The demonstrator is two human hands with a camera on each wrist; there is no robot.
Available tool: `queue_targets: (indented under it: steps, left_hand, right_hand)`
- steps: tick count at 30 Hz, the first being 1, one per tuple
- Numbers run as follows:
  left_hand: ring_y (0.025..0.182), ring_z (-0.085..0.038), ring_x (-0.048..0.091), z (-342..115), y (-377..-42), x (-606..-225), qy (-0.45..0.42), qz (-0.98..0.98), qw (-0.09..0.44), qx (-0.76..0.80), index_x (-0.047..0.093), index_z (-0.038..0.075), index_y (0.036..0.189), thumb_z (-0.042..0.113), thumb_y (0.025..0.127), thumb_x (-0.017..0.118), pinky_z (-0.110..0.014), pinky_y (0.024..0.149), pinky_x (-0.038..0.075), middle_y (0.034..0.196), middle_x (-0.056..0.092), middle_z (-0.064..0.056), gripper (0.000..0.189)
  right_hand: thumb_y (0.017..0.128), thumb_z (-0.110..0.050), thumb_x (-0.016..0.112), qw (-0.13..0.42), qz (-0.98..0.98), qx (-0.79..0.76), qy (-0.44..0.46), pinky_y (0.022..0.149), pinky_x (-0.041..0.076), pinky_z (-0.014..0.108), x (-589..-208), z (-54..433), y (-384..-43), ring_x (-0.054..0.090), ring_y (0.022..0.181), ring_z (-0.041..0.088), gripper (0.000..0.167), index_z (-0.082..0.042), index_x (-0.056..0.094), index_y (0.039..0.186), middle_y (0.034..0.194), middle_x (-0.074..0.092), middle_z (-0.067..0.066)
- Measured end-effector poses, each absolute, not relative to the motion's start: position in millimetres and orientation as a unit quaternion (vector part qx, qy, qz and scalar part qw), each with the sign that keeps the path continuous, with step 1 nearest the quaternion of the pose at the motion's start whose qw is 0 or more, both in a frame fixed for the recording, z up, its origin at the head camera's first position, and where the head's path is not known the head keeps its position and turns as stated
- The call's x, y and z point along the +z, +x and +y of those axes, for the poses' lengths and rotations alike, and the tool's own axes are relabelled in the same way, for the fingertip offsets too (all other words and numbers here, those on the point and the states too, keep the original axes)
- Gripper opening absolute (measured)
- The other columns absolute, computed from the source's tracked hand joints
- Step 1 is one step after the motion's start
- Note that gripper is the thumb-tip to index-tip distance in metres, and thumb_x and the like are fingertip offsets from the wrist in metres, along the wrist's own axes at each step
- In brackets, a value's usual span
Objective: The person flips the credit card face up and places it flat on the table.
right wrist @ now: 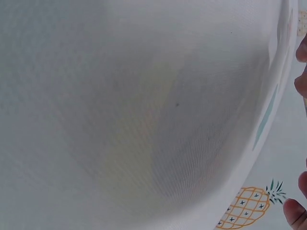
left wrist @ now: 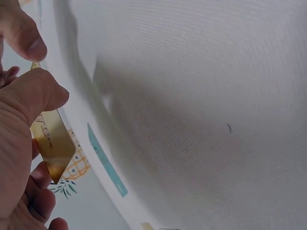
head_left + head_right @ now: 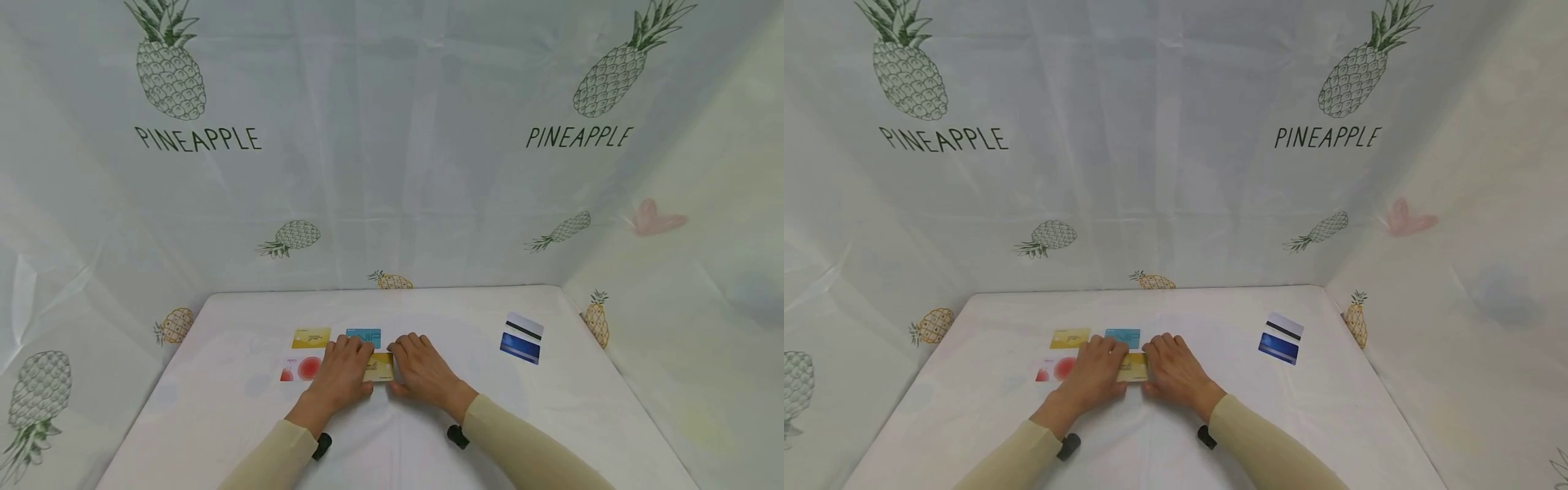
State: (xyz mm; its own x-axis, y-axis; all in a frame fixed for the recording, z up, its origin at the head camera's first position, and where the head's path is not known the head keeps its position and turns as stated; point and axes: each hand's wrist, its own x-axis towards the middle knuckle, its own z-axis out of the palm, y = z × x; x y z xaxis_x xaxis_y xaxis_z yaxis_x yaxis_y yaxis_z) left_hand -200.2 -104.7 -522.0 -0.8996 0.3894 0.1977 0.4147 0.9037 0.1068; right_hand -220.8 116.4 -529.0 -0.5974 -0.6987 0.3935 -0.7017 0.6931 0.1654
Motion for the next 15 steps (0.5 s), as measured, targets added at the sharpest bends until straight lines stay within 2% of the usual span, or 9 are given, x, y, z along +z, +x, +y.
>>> queue_targets:
  steps: [8, 15]
  left_hand:
    - [0.114, -0.027, 0.048, -107, -199, -519, -0.208, -0.971, 0.084, -0.076, 0.061, 0.016, 0.134, 0.038, 0.078, 0.092, -0.043, 0.092, 0.039, 0.123, 0.062, -0.005, 0.067]
    - [0.120, -0.028, 0.046, -119, -201, -523, -0.188, -0.976, 0.068, -0.083, 0.061, 0.014, 0.133, 0.042, 0.081, 0.090, -0.046, 0.099, 0.040, 0.130, 0.061, -0.006, 0.066]
  right_hand:
    - [0.086, -0.051, 0.079, 0.225, -0.890, -0.015, 0.396, 0.082, 0.044, 0.031, -530, 113, -221, 0.053, 0.096, 0.018, 0.059, -0.009, 0.061, 0.123, 0.110, 0.061, 0.001]
    - [0.088, -0.052, 0.076, 0.214, -0.896, -0.027, 0.388, 0.082, 0.044, 0.031, -530, 114, -222, 0.054, 0.098, 0.017, 0.058, -0.009, 0.062, 0.124, 0.111, 0.063, 0.001]
